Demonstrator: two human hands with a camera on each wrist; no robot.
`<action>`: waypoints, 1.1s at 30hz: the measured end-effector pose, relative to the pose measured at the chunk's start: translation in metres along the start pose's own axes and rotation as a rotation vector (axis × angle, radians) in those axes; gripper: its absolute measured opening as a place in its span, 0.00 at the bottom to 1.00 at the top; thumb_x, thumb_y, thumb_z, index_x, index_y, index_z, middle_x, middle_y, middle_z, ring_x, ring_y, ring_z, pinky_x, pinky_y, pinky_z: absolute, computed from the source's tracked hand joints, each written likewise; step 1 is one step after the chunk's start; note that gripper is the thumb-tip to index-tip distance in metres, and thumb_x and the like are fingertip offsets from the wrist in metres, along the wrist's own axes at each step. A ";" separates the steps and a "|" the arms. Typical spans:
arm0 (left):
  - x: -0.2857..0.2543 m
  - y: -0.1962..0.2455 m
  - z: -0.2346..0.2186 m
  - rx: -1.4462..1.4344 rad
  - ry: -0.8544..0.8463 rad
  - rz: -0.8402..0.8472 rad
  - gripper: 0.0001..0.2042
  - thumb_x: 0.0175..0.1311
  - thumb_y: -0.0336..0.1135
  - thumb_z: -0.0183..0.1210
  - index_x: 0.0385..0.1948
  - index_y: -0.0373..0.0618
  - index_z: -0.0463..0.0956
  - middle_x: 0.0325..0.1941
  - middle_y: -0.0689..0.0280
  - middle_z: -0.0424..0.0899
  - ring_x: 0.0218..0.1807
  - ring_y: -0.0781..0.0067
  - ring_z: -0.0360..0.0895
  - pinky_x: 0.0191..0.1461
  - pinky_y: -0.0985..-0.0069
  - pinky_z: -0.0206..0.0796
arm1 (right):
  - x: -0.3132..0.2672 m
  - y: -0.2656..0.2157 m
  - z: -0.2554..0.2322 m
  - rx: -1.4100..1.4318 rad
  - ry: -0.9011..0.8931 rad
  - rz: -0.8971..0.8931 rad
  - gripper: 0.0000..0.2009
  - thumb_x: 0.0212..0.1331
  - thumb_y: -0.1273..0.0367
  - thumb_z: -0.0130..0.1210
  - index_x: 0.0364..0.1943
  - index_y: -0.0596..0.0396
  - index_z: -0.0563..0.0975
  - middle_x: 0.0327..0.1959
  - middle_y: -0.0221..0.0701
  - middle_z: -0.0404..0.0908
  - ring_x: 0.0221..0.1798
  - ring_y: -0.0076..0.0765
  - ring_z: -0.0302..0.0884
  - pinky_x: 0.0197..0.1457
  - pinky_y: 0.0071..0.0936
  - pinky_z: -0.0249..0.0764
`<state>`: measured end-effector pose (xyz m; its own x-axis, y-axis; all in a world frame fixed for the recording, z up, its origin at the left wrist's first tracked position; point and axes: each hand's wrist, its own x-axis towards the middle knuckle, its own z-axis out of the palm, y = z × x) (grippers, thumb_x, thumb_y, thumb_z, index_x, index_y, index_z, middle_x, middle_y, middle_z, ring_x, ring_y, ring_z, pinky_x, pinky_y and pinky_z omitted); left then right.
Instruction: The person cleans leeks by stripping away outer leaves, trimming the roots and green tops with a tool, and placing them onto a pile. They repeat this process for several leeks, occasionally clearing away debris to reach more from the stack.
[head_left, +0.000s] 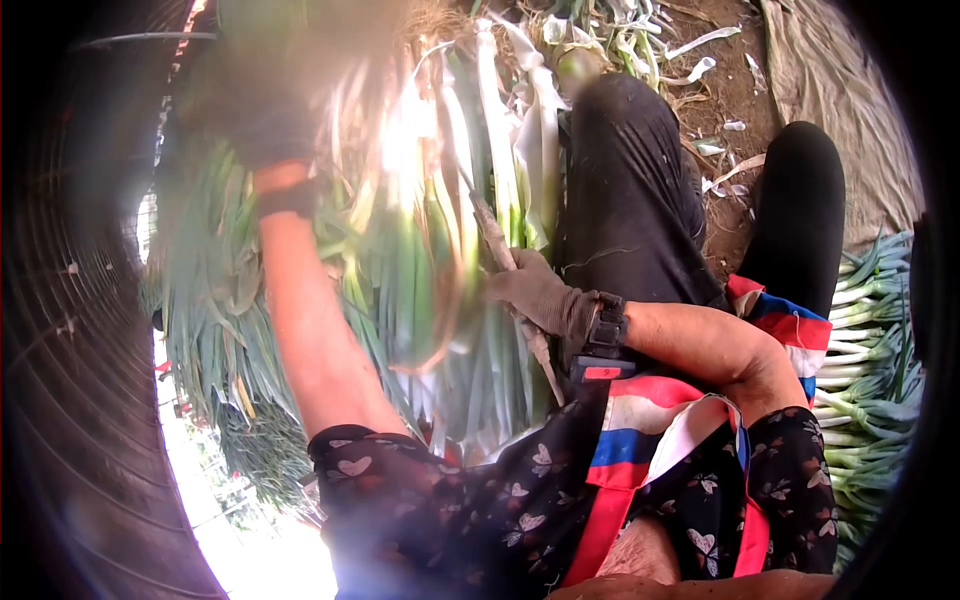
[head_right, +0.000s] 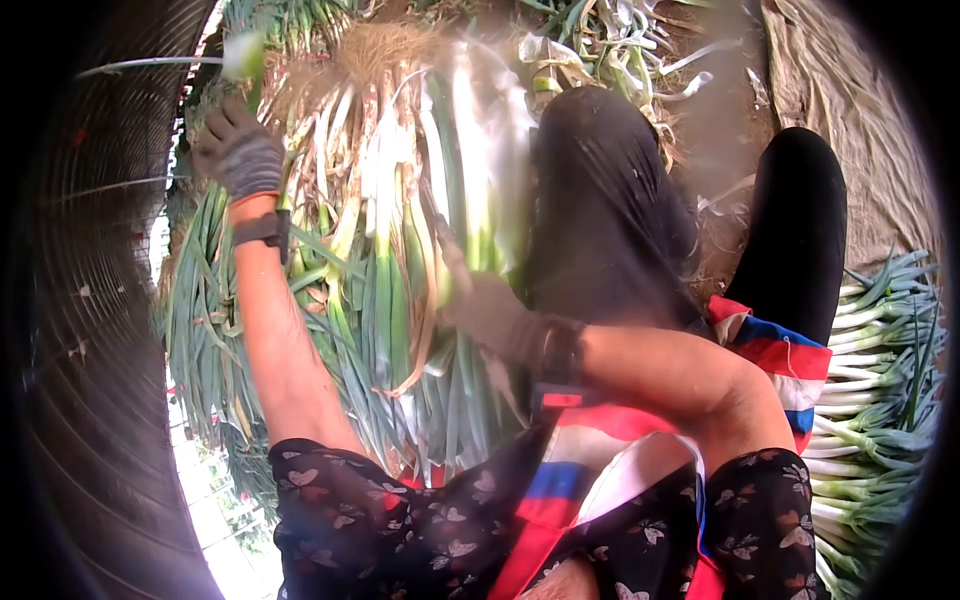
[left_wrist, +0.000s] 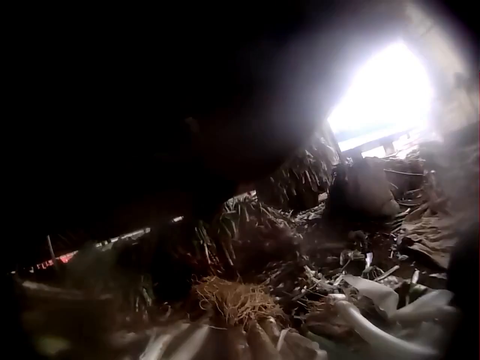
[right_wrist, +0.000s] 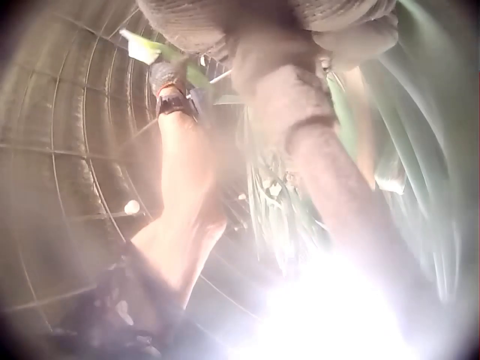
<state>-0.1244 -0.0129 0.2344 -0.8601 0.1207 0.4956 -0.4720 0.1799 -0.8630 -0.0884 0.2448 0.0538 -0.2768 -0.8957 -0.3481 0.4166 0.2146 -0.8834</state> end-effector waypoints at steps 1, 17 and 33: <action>-0.021 0.010 0.017 -0.134 -0.207 -0.019 0.17 0.61 0.51 0.60 0.37 0.45 0.76 0.28 0.63 0.81 0.29 0.69 0.79 0.31 0.64 0.74 | 0.003 0.001 -0.004 -0.009 0.017 -0.022 0.08 0.49 0.69 0.57 0.28 0.59 0.75 0.19 0.27 0.72 0.20 0.22 0.69 0.22 0.23 0.65; -0.155 0.097 -0.110 -1.064 -1.280 -0.321 0.24 0.58 0.38 0.59 0.50 0.28 0.64 0.34 0.42 0.79 0.39 0.48 0.80 0.42 0.59 0.73 | 0.012 -0.020 -0.011 0.108 0.024 0.057 0.10 0.48 0.67 0.58 0.28 0.61 0.76 0.21 0.30 0.73 0.21 0.27 0.69 0.24 0.28 0.64; -0.187 0.130 -0.145 -1.067 -0.543 -0.066 0.16 0.62 0.31 0.53 0.48 0.30 0.72 0.44 0.45 0.76 0.48 0.45 0.74 0.62 0.54 0.61 | 0.110 -0.038 -0.032 -0.978 -0.051 -0.518 0.09 0.49 0.73 0.60 0.37 0.48 0.83 0.30 0.32 0.84 0.34 0.38 0.84 0.39 0.33 0.76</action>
<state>0.0032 0.1298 0.0437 -0.9306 -0.3008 0.2083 -0.3408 0.9200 -0.1937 -0.1622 0.1509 0.0388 -0.1744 -0.9762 0.1291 -0.6095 0.0040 -0.7928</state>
